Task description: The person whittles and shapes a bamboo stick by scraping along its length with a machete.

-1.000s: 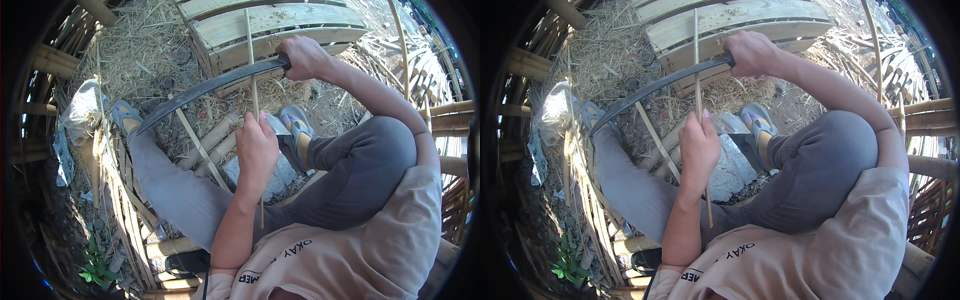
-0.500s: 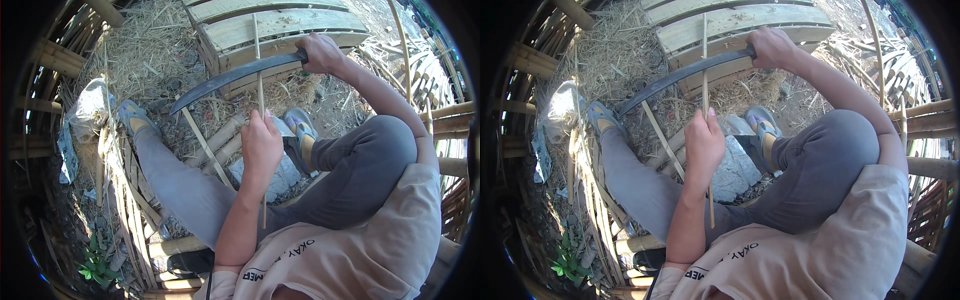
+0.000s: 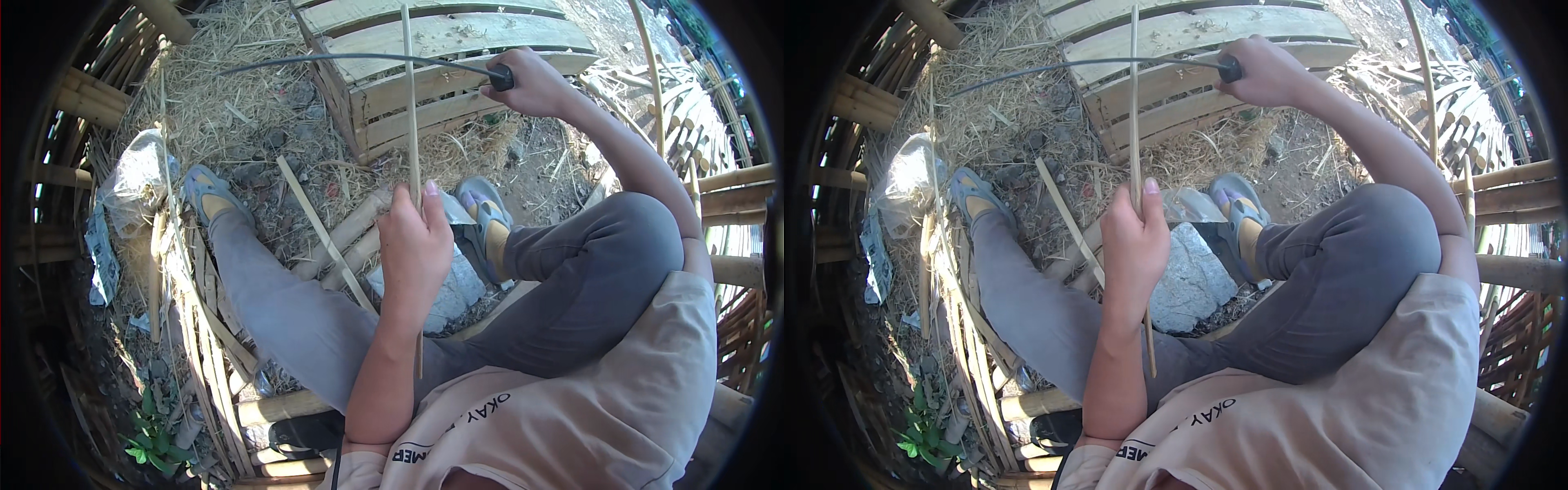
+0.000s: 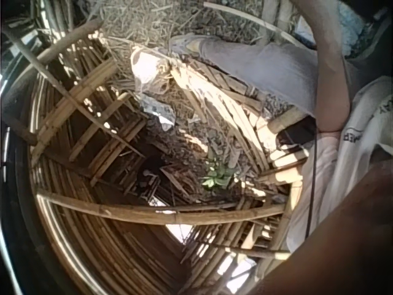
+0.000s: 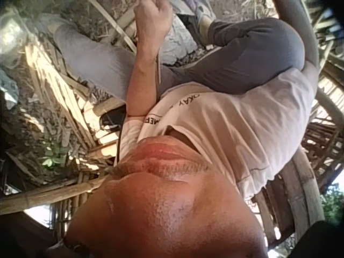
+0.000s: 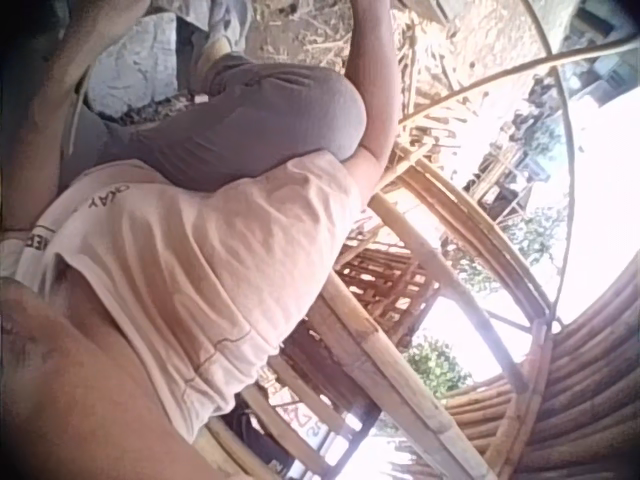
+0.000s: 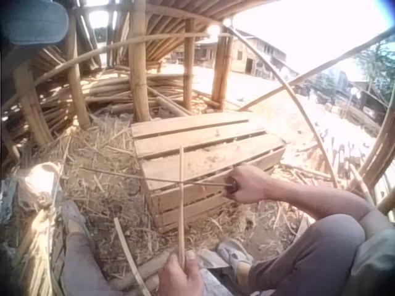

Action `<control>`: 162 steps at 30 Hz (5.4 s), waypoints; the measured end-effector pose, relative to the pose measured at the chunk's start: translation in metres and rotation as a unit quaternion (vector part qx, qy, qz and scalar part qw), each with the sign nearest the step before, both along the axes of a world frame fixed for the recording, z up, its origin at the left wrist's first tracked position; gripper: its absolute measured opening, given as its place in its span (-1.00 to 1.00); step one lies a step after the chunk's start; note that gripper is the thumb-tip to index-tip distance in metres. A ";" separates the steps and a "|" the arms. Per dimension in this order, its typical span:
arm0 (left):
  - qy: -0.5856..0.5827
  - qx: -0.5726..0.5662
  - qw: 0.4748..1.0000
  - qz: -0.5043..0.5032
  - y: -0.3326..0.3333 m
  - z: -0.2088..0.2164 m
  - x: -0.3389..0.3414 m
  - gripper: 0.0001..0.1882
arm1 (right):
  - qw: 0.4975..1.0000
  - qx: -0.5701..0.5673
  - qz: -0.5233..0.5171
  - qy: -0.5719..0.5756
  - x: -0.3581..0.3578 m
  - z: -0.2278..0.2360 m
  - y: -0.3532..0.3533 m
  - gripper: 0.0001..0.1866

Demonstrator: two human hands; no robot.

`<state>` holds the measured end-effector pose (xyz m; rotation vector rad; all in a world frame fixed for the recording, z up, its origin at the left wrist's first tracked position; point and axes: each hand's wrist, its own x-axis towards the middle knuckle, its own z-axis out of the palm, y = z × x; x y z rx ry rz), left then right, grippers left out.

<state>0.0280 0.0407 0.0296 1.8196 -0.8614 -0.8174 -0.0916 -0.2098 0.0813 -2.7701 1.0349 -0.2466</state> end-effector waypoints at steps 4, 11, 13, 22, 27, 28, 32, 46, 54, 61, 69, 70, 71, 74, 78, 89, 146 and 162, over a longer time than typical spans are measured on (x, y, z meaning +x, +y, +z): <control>0.001 0.016 1.000 0.010 -0.009 -0.014 -0.002 -0.59 | 0.993 0.002 0.089 0.074 0.012 -0.007 0.022 -0.79; 0.017 -0.051 0.998 0.035 -0.011 -0.029 -0.014 -0.59 | 0.992 -0.014 0.065 0.105 0.020 -0.017 0.024 -0.80; 0.000 -0.049 0.998 0.038 -0.010 -0.031 -0.015 -0.59 | 0.991 -0.022 0.059 0.116 0.021 -0.019 0.022 -0.79; -0.045 0.010 0.998 0.032 -0.005 -0.013 -0.012 -0.65 | 0.991 -0.046 0.041 0.117 0.014 -0.023 0.003 -0.78; -0.060 0.007 0.998 0.005 0.009 -0.012 -0.016 -0.66 | 0.992 -0.105 -0.028 0.059 -0.016 -0.030 -0.041 -0.81; -0.061 0.006 0.998 0.004 0.010 -0.012 -0.015 -0.66 | 0.992 -0.105 -0.030 0.059 -0.026 -0.030 -0.050 -0.81; -0.062 -0.002 0.998 0.008 0.009 -0.010 -0.012 -0.65 | 0.996 -0.068 -0.038 0.041 -0.030 -0.013 -0.042 -0.85; -0.068 -0.036 0.995 0.063 -0.023 -0.024 -0.016 -0.65 | 0.992 0.004 0.084 0.098 0.023 -0.023 0.030 -0.71; -0.092 -0.037 0.993 0.056 -0.021 -0.024 -0.015 -0.65 | 0.989 -0.032 0.089 0.109 0.025 -0.022 0.024 -0.76; -0.100 -0.003 0.995 0.011 -0.016 -0.009 -0.013 -0.73 | 0.994 -0.032 0.095 0.054 0.012 -0.029 0.014 -0.76; -0.081 -0.003 0.997 -0.014 0.016 0.001 -0.010 -0.66 | 0.989 -0.091 -0.086 0.075 -0.024 -0.005 -0.045 -0.77; -0.079 -0.022 0.997 -0.007 0.015 0.000 -0.010 -0.65 | 0.988 -0.111 -0.096 0.055 -0.027 -0.005 -0.048 -0.77; -0.080 -0.027 0.996 -0.003 0.009 0.001 -0.009 -0.65 | 0.987 -0.116 -0.093 0.053 -0.024 -0.003 -0.046 -0.77; -0.037 -0.002 0.999 -0.009 0.011 0.007 -0.008 -0.65 | 0.999 -0.036 0.028 -0.011 -0.018 -0.004 -0.002 -0.77; -0.011 -0.040 0.999 0.023 0.002 -0.002 -0.003 -0.63 | 0.995 0.053 0.089 0.013 0.011 -0.003 0.028 -0.71; -0.051 -0.032 0.998 0.028 0.007 -0.004 -0.009 -0.63 | 0.989 -0.026 0.113 0.095 0.022 -0.018 0.031 -0.74; 0.003 -0.029 1.000 -0.005 0.013 -0.001 -0.014 -0.66 | 0.999 -0.009 -0.006 0.050 -0.006 -0.036 -0.009 -0.88; -0.007 0.016 1.000 -0.014 0.007 -0.002 -0.019 -0.71 | 0.983 0.012 0.174 0.062 0.003 -0.008 0.028 -0.62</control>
